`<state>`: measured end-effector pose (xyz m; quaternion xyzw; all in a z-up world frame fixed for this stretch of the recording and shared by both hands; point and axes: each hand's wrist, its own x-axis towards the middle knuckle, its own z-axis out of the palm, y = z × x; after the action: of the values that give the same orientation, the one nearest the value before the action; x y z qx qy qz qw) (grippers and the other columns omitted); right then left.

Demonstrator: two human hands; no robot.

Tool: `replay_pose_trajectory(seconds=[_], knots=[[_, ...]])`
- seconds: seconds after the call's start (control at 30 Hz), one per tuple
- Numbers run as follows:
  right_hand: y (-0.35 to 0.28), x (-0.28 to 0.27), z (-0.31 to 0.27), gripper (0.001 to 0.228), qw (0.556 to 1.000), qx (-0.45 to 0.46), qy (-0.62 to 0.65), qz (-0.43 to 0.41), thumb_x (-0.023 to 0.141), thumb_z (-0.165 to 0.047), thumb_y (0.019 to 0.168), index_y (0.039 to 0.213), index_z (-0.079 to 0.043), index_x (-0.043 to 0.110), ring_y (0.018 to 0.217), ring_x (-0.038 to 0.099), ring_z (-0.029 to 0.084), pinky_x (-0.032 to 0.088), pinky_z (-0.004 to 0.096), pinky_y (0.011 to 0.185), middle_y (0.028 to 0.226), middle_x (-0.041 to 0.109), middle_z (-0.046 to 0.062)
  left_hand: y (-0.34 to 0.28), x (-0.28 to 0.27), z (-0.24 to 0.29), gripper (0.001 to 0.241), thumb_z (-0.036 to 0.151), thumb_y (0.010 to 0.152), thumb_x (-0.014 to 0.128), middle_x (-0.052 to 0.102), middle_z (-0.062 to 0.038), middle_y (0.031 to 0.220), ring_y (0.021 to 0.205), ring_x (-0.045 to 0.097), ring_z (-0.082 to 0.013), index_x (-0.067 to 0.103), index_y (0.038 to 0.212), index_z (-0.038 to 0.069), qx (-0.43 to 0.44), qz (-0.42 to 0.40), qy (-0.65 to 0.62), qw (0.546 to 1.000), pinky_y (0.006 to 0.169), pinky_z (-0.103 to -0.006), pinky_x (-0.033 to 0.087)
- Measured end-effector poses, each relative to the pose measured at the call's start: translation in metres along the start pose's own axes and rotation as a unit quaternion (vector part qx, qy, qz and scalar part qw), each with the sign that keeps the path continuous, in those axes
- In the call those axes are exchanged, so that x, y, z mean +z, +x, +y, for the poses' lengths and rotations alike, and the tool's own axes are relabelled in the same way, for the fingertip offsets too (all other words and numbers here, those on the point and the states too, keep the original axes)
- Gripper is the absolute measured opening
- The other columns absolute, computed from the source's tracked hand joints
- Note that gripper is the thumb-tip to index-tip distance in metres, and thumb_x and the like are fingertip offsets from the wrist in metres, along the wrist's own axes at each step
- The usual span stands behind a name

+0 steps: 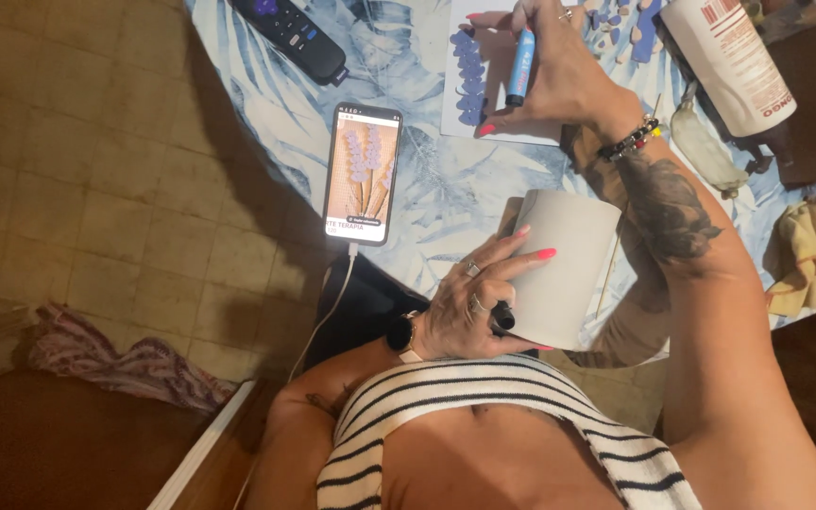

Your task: Painting floral patterns on paper and marking a cylindrical object with a pen

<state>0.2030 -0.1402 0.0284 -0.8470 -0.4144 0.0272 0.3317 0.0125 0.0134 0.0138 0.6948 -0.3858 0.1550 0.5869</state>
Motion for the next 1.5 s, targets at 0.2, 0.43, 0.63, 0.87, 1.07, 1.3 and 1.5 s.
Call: replay_pose_trajectory(seconds=[0.2, 0.43, 0.63, 0.87, 1.07, 1.3, 1.5], knots=[[0.004, 0.003, 0.001, 0.072, 0.999, -0.027, 0.031, -0.006, 0.080, -0.029, 0.058, 0.088, -0.005, 0.019, 0.112, 0.046, 0.035, 0.029, 0.038, 0.079, 0.121, 0.046, 0.024, -0.001, -0.001, -0.001, 0.049, 0.036, 0.073, 0.067, 0.045, -0.019, 0.118, 0.119, 0.036, -0.0363, 0.027, 0.078, 0.007, 0.002, 0.005, -0.002, 1.000, 0.097, -0.0442, 0.041], [0.003, 0.006, 0.004, 0.073, 1.000, -0.025, -0.006, -0.010, 0.080, -0.032, 0.058, 0.089, -0.006, 0.020, 0.108, 0.047, 0.034, 0.022, 0.039, 0.078, 0.121, 0.047, 0.021, -0.001, -0.001, 0.000, 0.050, 0.037, 0.073, 0.067, 0.045, -0.019, 0.118, 0.119, 0.037, -0.0365, 0.027, 0.079, 0.007, 0.002, 0.001, 0.005, 1.000, 0.097, -0.0441, 0.040], [0.004, 0.006, 0.004, 0.073, 0.999, -0.031, -0.011, -0.012, 0.081, -0.031, 0.058, 0.091, -0.006, 0.021, 0.107, 0.046, 0.033, 0.025, 0.038, 0.079, 0.122, 0.046, 0.021, 0.000, -0.002, 0.000, 0.050, 0.037, 0.074, 0.066, 0.045, -0.019, 0.118, 0.118, 0.038, -0.0368, 0.028, 0.079, 0.007, 0.009, 0.005, 0.013, 1.000, 0.096, -0.0436, 0.042], [0.002, 0.007, 0.003, 0.074, 0.999, -0.016, -0.044, -0.004, 0.081, -0.036, 0.055, 0.090, -0.006, 0.022, 0.095, 0.036, 0.026, 0.018, 0.040, 0.077, 0.119, 0.050, 0.014, -0.001, -0.001, -0.001, 0.051, 0.038, 0.073, 0.067, 0.045, -0.018, 0.118, 0.118, 0.038, -0.0363, 0.028, 0.079, 0.007, 0.008, 0.008, 0.010, 1.000, 0.096, -0.0440, 0.042], [0.001, 0.008, 0.008, 0.076, 0.999, -0.023, -0.044, -0.006, 0.081, -0.037, 0.056, 0.090, -0.005, 0.021, 0.105, 0.047, 0.032, 0.018, 0.041, 0.077, 0.120, 0.049, 0.018, 0.000, -0.001, 0.000, 0.049, 0.038, 0.074, 0.064, 0.046, -0.017, 0.118, 0.119, 0.037, -0.0341, 0.027, 0.078, 0.008, 0.001, 0.008, 0.009, 1.000, 0.094, -0.0413, 0.043], [-0.015, -0.017, -0.004, 0.071, 0.998, -0.050, -0.042, 0.016, 0.085, -0.020, 0.056, 0.095, 0.002, 0.029, 0.103, 0.040, 0.033, 0.028, 0.040, 0.077, 0.117, 0.040, 0.020, -0.002, 0.001, -0.001, 0.050, 0.036, 0.073, 0.067, 0.045, -0.019, 0.118, 0.118, 0.039, -0.0382, 0.028, 0.080, 0.006, 0.003, 0.002, -0.010, 1.000, 0.098, -0.0445, 0.039], [-0.041, -0.042, -0.069, 0.067, 0.993, -0.008, 0.109, 0.038, 0.074, -0.016, 0.059, 0.093, -0.005, 0.017, 0.119, 0.037, 0.039, 0.032, 0.042, 0.093, 0.122, 0.037, 0.030, -0.003, 0.001, 0.000, 0.048, 0.030, 0.073, 0.068, 0.044, -0.020, 0.119, 0.119, 0.036, -0.0375, 0.028, 0.082, 0.006, -0.015, -0.019, -0.031, 0.999, 0.101, -0.0446, 0.036]])
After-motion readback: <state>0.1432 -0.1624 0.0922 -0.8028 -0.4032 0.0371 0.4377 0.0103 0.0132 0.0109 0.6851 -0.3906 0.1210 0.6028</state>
